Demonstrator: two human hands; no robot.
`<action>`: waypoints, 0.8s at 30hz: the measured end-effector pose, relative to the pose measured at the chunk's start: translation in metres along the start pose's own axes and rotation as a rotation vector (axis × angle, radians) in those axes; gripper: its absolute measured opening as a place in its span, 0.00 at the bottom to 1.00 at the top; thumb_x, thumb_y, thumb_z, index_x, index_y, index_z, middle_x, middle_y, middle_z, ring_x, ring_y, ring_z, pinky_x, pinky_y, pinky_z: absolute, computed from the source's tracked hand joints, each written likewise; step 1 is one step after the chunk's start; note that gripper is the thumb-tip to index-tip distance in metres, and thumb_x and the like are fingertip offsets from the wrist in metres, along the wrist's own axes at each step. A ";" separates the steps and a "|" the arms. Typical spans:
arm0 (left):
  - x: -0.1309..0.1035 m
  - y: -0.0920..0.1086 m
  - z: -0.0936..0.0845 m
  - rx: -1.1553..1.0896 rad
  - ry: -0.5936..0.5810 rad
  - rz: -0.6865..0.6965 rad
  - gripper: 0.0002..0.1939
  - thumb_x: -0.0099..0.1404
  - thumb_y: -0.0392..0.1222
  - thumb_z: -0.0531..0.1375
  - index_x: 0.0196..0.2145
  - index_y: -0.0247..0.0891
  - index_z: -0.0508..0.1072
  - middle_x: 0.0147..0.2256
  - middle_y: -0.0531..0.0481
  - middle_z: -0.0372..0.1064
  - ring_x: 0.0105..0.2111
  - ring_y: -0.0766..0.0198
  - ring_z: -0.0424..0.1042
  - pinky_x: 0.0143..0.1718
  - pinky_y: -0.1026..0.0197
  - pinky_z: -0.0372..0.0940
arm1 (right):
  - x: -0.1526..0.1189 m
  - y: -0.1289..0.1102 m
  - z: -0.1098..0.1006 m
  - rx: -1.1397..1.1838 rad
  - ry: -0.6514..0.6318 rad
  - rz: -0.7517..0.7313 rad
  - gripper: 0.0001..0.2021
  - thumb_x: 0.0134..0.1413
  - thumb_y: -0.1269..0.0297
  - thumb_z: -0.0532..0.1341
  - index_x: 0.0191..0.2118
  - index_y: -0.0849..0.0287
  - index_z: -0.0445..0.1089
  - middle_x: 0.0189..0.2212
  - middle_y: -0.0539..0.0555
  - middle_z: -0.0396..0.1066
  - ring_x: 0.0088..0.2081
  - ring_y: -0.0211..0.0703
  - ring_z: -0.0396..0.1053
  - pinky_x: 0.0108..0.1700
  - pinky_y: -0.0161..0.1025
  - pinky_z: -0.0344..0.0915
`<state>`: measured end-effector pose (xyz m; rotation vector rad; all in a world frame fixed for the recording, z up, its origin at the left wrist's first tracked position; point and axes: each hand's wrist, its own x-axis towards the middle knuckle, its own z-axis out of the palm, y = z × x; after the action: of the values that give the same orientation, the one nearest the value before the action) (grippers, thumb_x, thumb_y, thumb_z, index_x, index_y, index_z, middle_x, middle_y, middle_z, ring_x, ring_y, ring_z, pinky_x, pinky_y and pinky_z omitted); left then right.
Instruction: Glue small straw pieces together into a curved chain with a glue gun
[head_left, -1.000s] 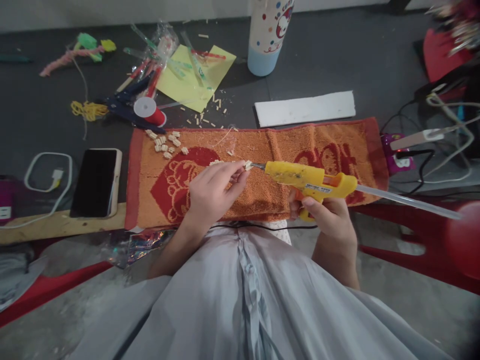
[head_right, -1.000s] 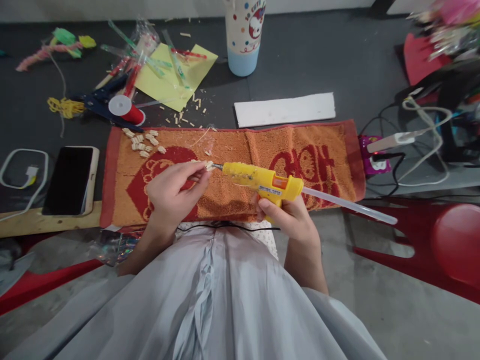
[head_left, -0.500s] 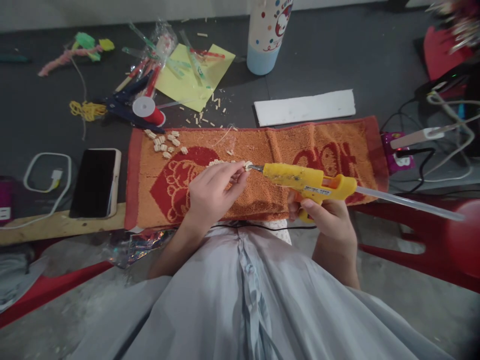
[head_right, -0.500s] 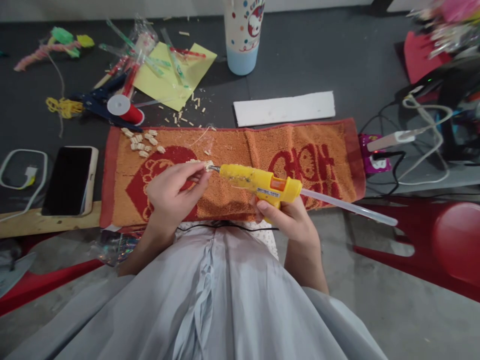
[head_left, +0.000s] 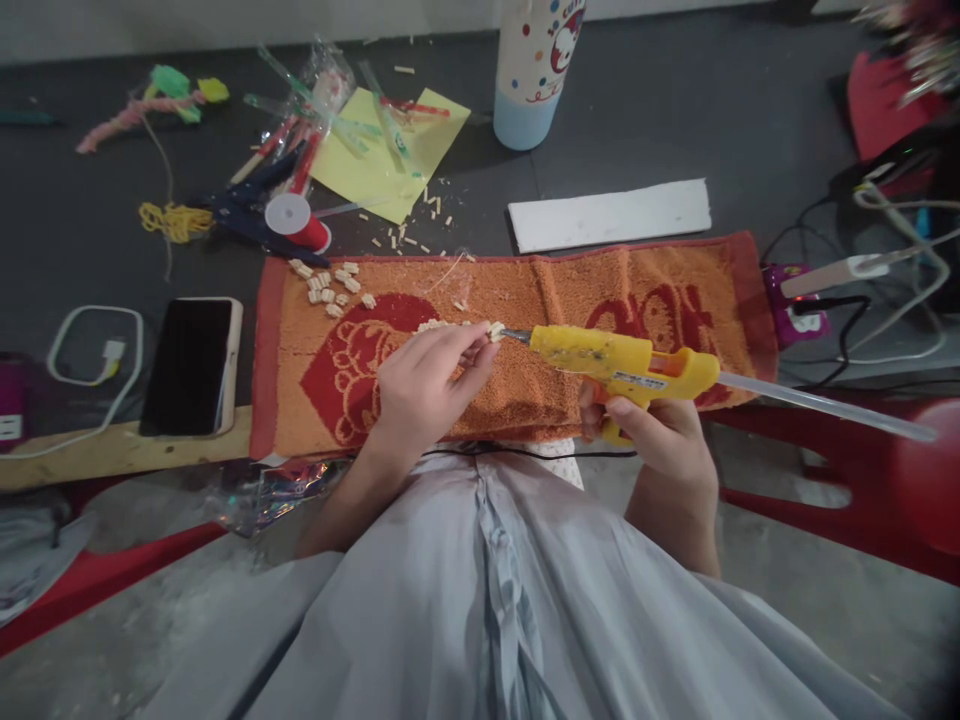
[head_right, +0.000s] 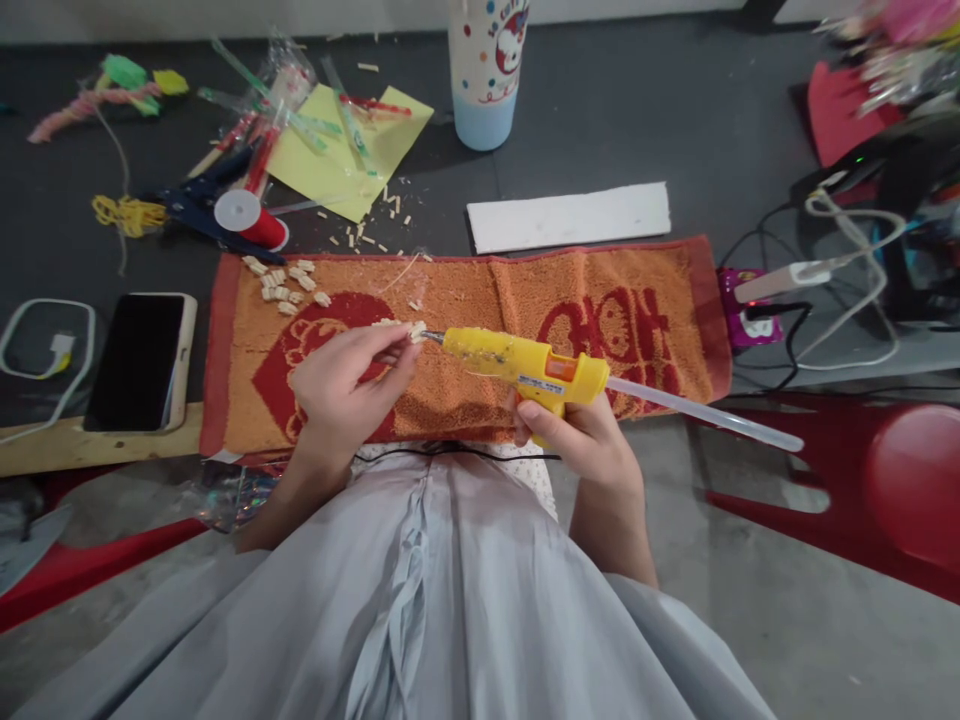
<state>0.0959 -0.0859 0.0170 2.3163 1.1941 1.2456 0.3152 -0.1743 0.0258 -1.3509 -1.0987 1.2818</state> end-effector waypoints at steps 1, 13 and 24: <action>0.000 0.000 0.000 -0.013 0.005 0.007 0.07 0.69 0.41 0.60 0.40 0.40 0.78 0.33 0.52 0.80 0.31 0.69 0.78 0.38 0.67 0.73 | 0.000 -0.001 0.001 -0.006 -0.005 0.001 0.18 0.56 0.45 0.64 0.27 0.55 0.71 0.21 0.50 0.69 0.22 0.41 0.66 0.23 0.40 0.63; 0.000 0.000 0.001 0.023 0.028 0.030 0.06 0.69 0.40 0.61 0.40 0.39 0.78 0.33 0.52 0.80 0.31 0.69 0.78 0.37 0.67 0.73 | -0.001 0.000 0.001 0.011 -0.019 0.007 0.18 0.56 0.46 0.65 0.27 0.55 0.71 0.23 0.51 0.70 0.23 0.41 0.68 0.24 0.39 0.64; 0.001 0.000 0.000 0.035 -0.002 0.040 0.08 0.69 0.40 0.60 0.41 0.38 0.78 0.33 0.51 0.80 0.33 0.69 0.79 0.40 0.68 0.72 | 0.000 -0.001 0.000 0.011 -0.033 -0.028 0.16 0.57 0.48 0.65 0.29 0.55 0.72 0.21 0.49 0.70 0.23 0.39 0.67 0.24 0.38 0.63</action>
<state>0.0963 -0.0851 0.0177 2.3776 1.1831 1.2449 0.3148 -0.1739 0.0265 -1.3055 -1.1278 1.2926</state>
